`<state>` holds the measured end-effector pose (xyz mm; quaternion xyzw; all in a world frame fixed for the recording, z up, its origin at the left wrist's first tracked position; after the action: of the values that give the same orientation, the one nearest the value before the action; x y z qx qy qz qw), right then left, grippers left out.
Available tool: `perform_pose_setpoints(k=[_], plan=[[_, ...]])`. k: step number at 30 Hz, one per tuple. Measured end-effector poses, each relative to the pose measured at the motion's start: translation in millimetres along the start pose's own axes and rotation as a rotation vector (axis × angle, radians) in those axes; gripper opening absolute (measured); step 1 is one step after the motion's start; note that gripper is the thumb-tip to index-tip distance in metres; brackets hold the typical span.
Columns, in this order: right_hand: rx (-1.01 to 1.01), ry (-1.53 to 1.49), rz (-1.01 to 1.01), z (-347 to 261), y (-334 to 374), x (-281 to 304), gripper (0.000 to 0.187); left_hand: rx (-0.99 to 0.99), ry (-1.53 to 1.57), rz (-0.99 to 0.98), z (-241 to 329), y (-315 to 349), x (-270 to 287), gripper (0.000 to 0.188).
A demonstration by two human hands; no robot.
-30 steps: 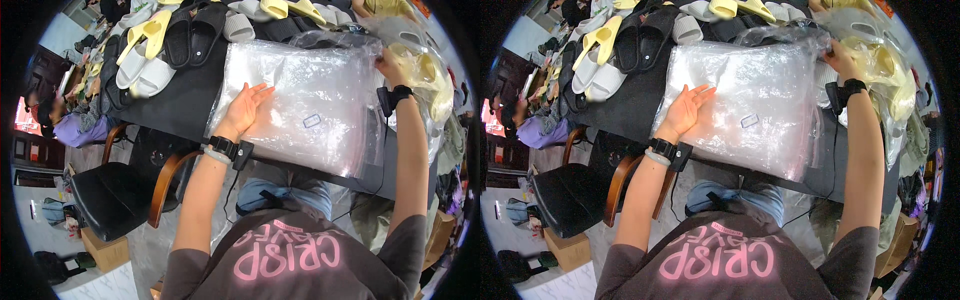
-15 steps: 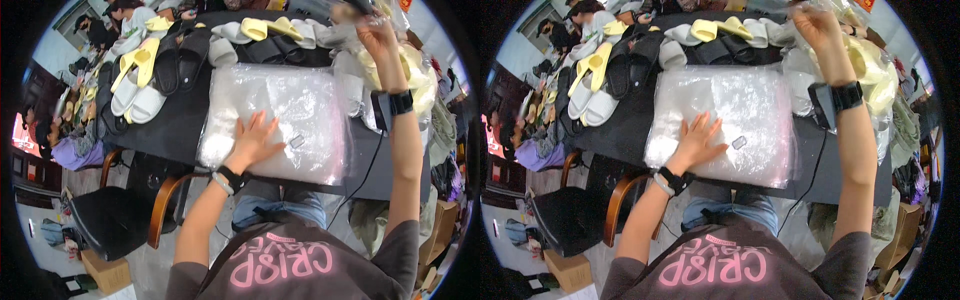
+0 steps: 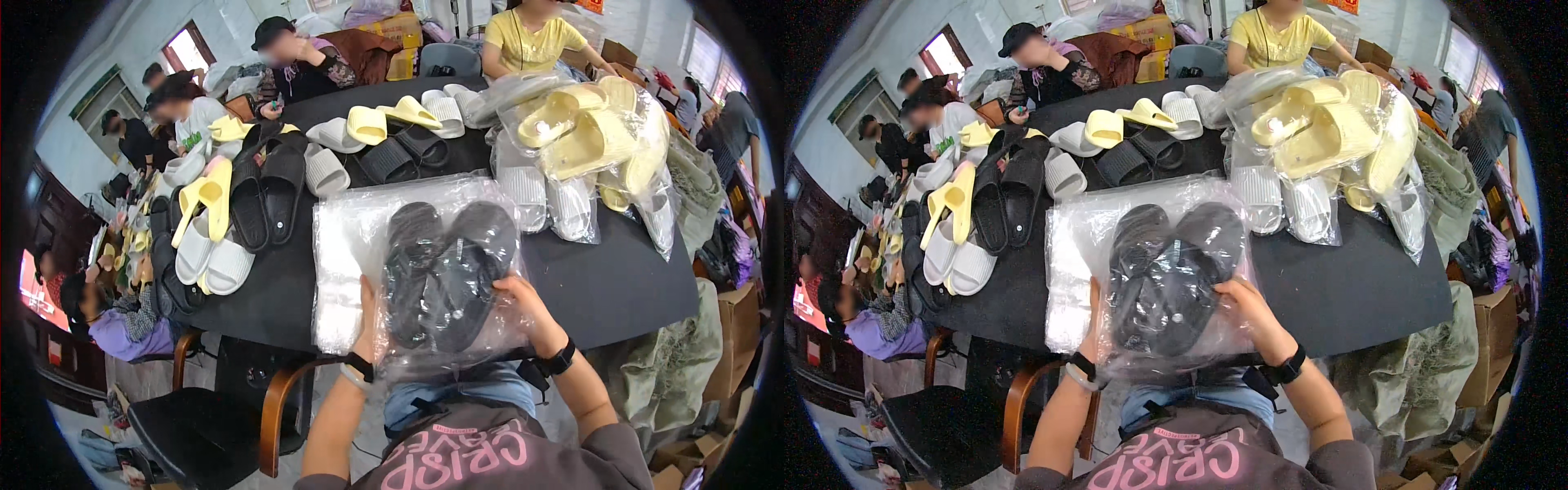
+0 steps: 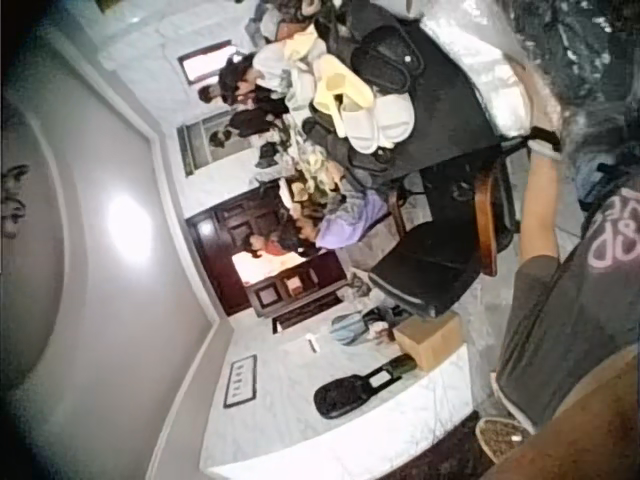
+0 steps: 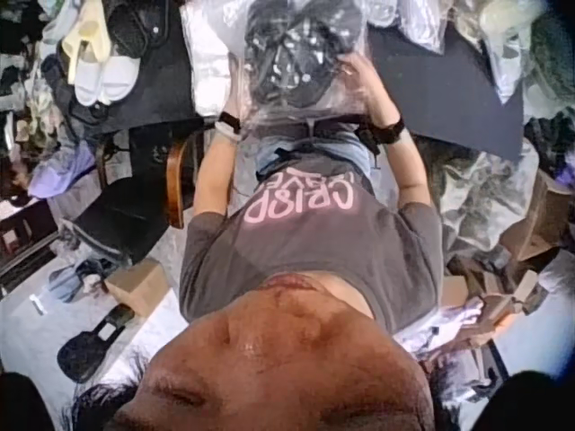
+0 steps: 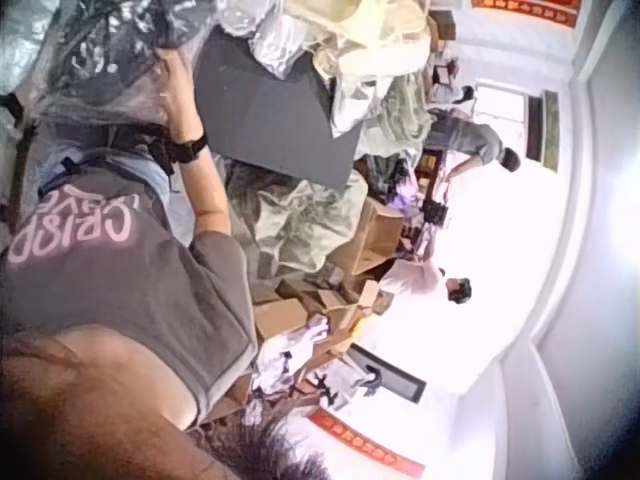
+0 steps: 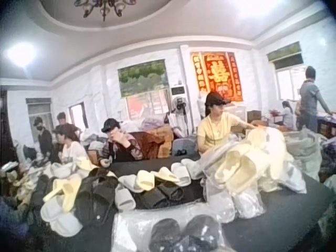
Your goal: The person places pairs of slippers into clear plastic bags on a table. They handle multiple colors including white, black, and yellow, arranging each pair inside a bag and smoothing the packaging. Other people in the room perform similar packaging tasks.
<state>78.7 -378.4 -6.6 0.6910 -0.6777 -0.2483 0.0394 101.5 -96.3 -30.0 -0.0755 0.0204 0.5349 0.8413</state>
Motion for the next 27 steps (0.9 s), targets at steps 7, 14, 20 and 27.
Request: perform_pose_setpoints(k=[7, 14, 20, 27], plan=[[0.085, 0.017, 0.072, 31.6, -13.5, 26.7, 0.077, -0.116, -0.858, -0.061, -7.9, -4.6, 20.4, 0.059], [0.156, 0.029, -0.039, 23.1, -9.5, 38.3, 0.075, -0.021, -1.503, 0.11, 18.3, 21.4, 52.9, 0.061], [0.353, 0.359, -0.141, -55.8, 22.0, 23.3, 0.071, -0.097, -1.44, 0.198, -3.6, 28.4, 75.6, 0.066], [0.355, 0.722, -0.544, -174.5, -15.5, -22.0, 0.066, -0.067, -1.362, 0.249, -12.2, 35.2, 88.6, 0.07]])
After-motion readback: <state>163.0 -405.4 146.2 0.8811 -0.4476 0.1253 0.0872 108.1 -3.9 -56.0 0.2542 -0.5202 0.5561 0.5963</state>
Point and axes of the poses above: each hand's wrist, its own y-axis away from the middle knuckle, its own x-axis out of the back of the hand, z = x × y, the point moved 1 cm from there along -y, towards the middle knuckle, and after that the axes turned 15 degrees about y, right-handed, at the moved point
